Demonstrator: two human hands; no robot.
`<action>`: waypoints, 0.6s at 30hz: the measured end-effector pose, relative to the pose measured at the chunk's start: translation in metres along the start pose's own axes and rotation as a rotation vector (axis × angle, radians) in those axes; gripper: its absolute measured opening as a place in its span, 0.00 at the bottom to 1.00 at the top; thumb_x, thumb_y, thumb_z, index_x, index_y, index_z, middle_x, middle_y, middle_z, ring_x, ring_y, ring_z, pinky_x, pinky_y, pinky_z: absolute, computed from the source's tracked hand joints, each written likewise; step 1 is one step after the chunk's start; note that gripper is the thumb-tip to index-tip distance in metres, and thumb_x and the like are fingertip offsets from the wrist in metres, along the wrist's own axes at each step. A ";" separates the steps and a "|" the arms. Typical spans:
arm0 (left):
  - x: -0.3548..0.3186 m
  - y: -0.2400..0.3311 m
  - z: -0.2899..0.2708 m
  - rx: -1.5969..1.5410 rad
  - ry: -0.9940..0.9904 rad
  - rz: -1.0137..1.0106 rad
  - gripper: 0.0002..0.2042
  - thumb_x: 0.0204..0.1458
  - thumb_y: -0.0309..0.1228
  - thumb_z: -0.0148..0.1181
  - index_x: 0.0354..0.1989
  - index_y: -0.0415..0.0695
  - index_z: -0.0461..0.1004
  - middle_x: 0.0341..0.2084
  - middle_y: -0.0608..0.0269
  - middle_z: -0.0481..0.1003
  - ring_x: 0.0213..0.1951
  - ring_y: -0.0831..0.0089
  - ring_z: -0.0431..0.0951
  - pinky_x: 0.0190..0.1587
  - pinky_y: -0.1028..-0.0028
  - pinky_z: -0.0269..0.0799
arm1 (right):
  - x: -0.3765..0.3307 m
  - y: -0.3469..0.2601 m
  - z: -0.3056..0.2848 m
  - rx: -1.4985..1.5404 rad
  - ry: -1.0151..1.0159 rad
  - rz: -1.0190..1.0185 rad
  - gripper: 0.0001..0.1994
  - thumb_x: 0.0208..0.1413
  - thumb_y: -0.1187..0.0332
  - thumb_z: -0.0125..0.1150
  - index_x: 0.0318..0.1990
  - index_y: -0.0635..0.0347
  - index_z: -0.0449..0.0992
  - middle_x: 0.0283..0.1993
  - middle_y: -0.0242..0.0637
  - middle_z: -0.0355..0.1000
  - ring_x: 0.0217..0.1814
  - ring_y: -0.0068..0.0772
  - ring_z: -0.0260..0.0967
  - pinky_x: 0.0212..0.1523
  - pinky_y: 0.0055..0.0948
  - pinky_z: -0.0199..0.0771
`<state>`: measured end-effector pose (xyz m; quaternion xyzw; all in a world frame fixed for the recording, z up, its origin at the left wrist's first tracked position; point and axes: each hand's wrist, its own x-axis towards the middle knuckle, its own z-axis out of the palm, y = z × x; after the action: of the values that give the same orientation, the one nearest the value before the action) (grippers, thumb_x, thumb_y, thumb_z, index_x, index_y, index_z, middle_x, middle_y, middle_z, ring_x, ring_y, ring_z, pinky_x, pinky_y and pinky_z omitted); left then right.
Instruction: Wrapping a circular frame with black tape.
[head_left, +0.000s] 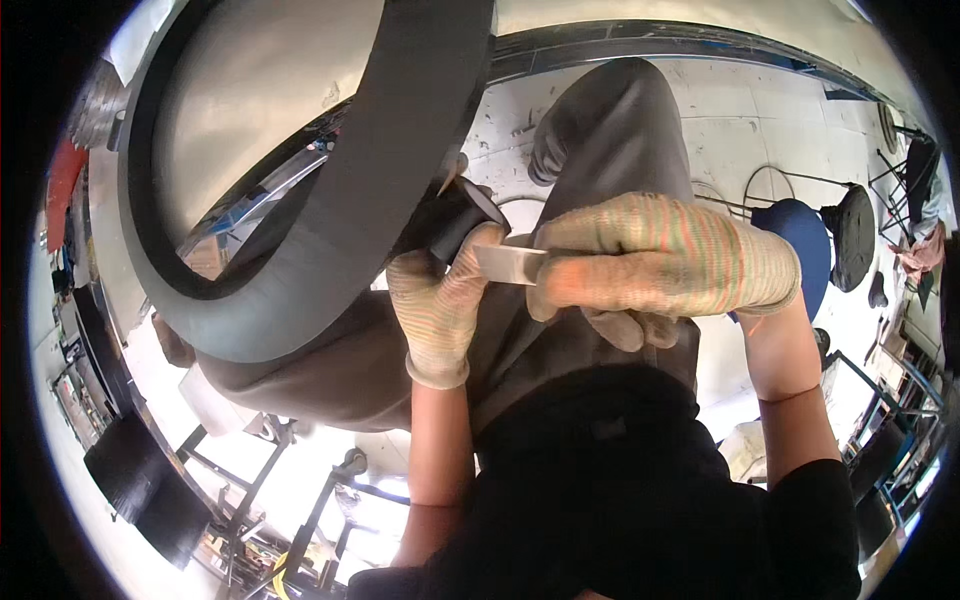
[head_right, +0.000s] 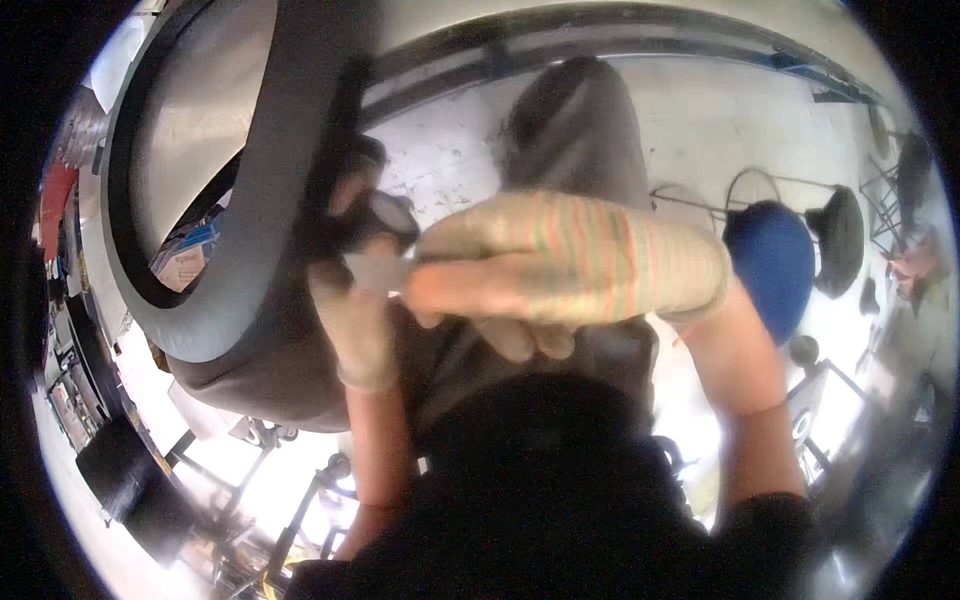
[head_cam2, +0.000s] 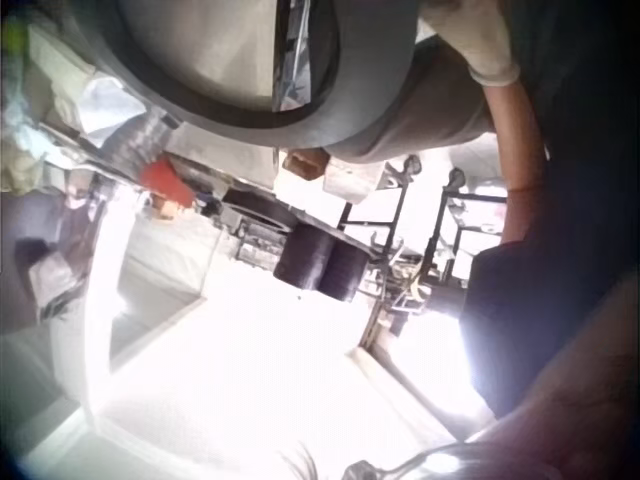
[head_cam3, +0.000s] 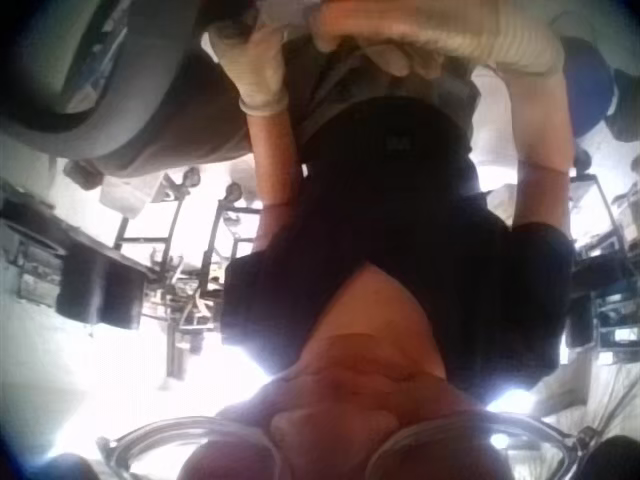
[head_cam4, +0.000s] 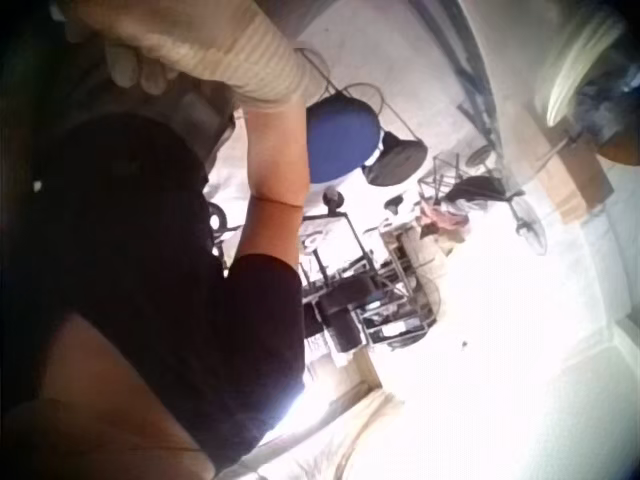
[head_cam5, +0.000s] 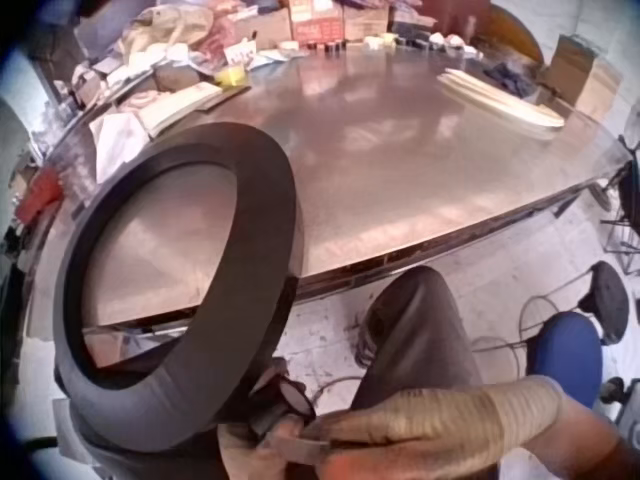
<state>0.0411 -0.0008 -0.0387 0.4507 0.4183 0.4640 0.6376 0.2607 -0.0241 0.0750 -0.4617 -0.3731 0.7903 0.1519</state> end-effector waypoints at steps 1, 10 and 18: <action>0.003 0.001 0.001 0.087 -0.003 0.042 0.22 0.48 0.28 0.78 0.51 0.38 0.77 0.44 0.61 0.80 0.44 0.70 0.80 0.51 0.71 0.75 | 0.002 0.008 0.001 0.073 -0.026 -0.051 0.22 0.69 0.48 0.55 0.47 0.61 0.77 0.26 0.28 0.74 0.21 0.17 0.69 0.18 0.16 0.65; 0.015 -0.002 -0.008 0.352 0.026 0.165 0.23 0.42 0.35 0.82 0.43 0.38 0.79 0.40 0.61 0.81 0.41 0.72 0.81 0.47 0.71 0.77 | 0.026 0.024 -0.001 0.150 -0.093 -0.148 0.22 0.68 0.48 0.55 0.45 0.62 0.77 0.30 0.32 0.77 0.24 0.17 0.71 0.20 0.17 0.68; 0.013 -0.002 -0.010 0.429 -0.087 0.259 0.20 0.55 0.37 0.66 0.49 0.33 0.77 0.47 0.56 0.80 0.49 0.69 0.79 0.56 0.65 0.73 | 0.030 0.037 0.002 0.200 -0.034 -0.199 0.21 0.69 0.58 0.57 0.60 0.65 0.71 0.31 0.31 0.74 0.28 0.18 0.68 0.28 0.20 0.69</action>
<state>0.0352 0.0128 -0.0448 0.6450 0.4181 0.4229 0.4799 0.2470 -0.0327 0.0300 -0.3913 -0.3388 0.8124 0.2686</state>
